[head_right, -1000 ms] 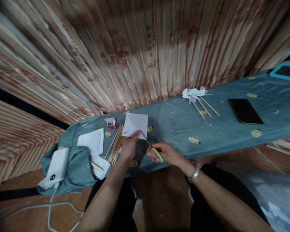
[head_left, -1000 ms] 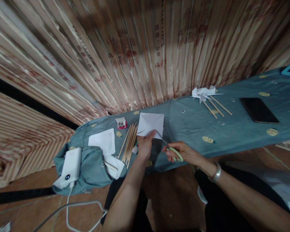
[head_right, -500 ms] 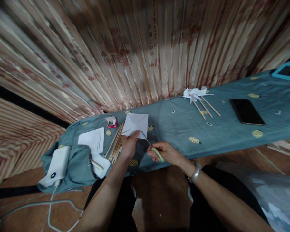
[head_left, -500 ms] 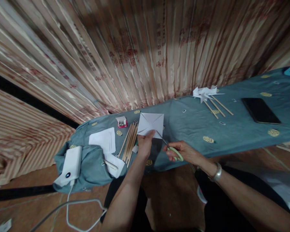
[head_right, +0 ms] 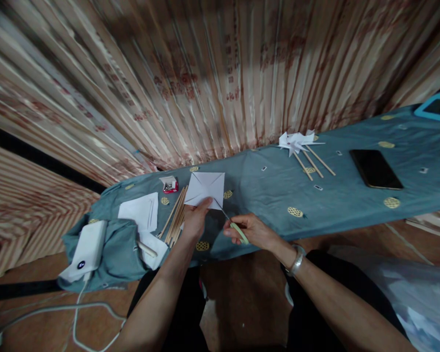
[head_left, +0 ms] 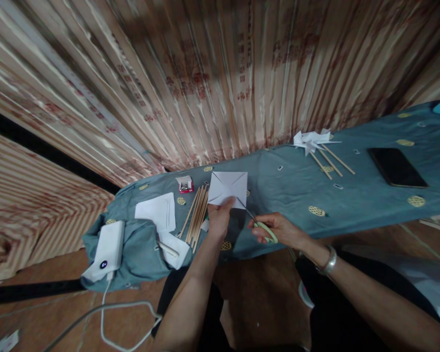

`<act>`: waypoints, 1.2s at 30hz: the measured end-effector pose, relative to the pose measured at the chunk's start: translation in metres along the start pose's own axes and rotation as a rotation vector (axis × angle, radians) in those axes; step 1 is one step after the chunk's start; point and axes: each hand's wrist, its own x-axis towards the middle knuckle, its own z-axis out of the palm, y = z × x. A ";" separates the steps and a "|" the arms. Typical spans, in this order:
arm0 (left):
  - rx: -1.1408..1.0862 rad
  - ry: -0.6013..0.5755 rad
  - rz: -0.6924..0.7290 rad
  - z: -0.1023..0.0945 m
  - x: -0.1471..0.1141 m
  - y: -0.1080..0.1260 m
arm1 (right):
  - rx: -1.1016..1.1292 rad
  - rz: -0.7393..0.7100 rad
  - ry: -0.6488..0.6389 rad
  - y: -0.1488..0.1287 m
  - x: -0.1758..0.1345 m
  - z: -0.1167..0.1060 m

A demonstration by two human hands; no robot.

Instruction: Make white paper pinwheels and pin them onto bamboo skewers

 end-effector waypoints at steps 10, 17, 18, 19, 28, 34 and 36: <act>0.027 -0.037 0.028 0.000 -0.001 -0.002 | -0.009 -0.037 -0.012 0.005 0.001 -0.002; 0.063 -0.046 0.011 0.001 -0.005 -0.003 | -0.014 -0.022 0.003 -0.001 -0.001 -0.001; 0.072 -0.043 0.007 0.001 -0.005 -0.003 | -0.008 -0.017 0.004 -0.001 -0.001 -0.001; 0.078 -0.044 0.008 0.001 -0.004 -0.003 | -0.003 -0.012 0.006 -0.002 -0.001 -0.001; 0.110 -0.026 0.000 -0.002 -0.003 -0.005 | 0.008 -0.027 0.023 0.003 0.002 -0.001; 0.082 -0.006 -0.048 -0.002 -0.002 -0.007 | -0.005 -0.064 0.016 0.004 0.001 -0.001; 0.094 -0.015 -0.058 -0.002 -0.003 -0.008 | 0.001 -0.067 0.021 0.005 0.001 -0.002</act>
